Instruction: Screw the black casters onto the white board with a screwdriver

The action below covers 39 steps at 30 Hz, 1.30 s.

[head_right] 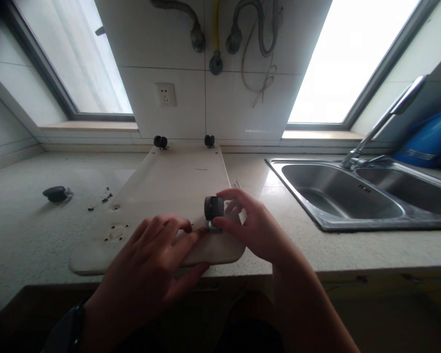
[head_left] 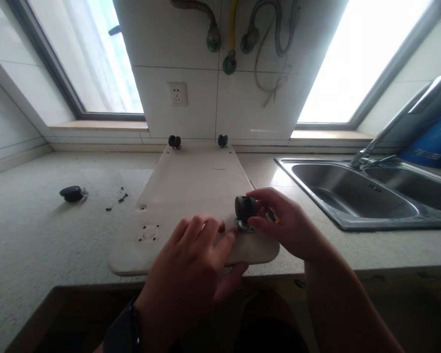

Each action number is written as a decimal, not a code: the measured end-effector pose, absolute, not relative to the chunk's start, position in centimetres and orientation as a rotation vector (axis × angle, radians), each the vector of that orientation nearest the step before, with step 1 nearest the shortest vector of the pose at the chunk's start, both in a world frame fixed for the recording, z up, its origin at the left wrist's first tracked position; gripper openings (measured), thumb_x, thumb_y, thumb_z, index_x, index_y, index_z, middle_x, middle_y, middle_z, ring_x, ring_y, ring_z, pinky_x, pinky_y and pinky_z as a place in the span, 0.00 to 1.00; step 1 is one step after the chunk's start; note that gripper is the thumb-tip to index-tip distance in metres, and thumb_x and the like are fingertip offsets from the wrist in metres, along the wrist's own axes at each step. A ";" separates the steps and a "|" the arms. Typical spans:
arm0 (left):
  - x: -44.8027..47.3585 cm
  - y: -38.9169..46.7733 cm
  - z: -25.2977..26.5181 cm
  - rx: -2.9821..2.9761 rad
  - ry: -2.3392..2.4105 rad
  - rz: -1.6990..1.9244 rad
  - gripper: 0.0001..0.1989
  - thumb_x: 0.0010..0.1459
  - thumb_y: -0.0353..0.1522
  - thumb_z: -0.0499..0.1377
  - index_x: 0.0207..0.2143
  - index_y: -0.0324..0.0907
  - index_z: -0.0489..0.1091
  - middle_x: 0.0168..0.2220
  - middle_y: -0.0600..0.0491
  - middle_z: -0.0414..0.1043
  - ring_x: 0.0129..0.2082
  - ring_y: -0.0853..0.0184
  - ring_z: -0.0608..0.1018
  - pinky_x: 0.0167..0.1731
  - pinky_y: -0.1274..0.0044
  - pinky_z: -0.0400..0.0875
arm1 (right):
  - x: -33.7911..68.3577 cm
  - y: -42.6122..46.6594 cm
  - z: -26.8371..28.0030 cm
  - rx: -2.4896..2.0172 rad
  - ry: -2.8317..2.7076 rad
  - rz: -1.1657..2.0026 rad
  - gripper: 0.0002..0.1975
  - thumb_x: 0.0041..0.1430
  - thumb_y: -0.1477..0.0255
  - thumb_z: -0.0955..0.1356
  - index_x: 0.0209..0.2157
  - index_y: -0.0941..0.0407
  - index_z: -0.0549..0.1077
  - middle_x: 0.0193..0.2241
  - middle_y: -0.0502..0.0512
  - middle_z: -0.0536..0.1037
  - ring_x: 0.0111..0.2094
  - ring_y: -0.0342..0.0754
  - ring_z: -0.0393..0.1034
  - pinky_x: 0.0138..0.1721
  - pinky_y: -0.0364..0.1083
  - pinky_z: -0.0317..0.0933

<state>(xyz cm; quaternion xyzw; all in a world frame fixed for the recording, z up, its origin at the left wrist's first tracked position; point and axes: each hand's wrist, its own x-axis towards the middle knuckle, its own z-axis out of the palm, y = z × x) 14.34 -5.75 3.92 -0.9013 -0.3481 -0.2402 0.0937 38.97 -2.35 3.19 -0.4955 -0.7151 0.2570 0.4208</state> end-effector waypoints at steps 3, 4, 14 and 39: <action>14.4 -5.7 3.9 -2.671 -1.031 -0.701 0.17 0.68 0.41 0.58 0.53 0.41 0.72 0.47 0.46 0.72 0.46 0.52 0.71 0.43 0.59 0.70 | 39.0 -2.4 3.2 -1.243 -1.796 0.632 0.24 0.58 0.61 0.75 0.54 0.48 0.72 0.36 0.49 0.77 0.36 0.45 0.69 0.40 0.48 0.64; 14.4 -5.7 3.9 -2.672 -1.031 -0.698 0.17 0.68 0.41 0.58 0.53 0.41 0.72 0.47 0.46 0.72 0.46 0.52 0.71 0.43 0.59 0.70 | 39.0 -2.4 3.2 -1.244 -1.798 0.626 0.24 0.58 0.61 0.76 0.54 0.48 0.72 0.36 0.49 0.77 0.36 0.45 0.69 0.40 0.49 0.64; 14.3 -5.7 4.1 -2.666 -1.034 -0.695 0.16 0.68 0.41 0.58 0.52 0.41 0.72 0.45 0.46 0.71 0.46 0.53 0.71 0.43 0.59 0.70 | 38.7 -2.4 3.3 -1.223 -1.777 0.641 0.23 0.57 0.63 0.76 0.53 0.50 0.73 0.36 0.51 0.77 0.35 0.46 0.69 0.37 0.48 0.64; 14.3 -5.8 4.0 -2.671 -1.043 -0.701 0.16 0.68 0.42 0.58 0.52 0.42 0.73 0.45 0.46 0.71 0.46 0.52 0.71 0.44 0.59 0.71 | 39.1 -2.2 2.9 -1.225 -1.797 0.653 0.24 0.58 0.61 0.76 0.54 0.50 0.72 0.39 0.53 0.79 0.38 0.48 0.71 0.40 0.50 0.64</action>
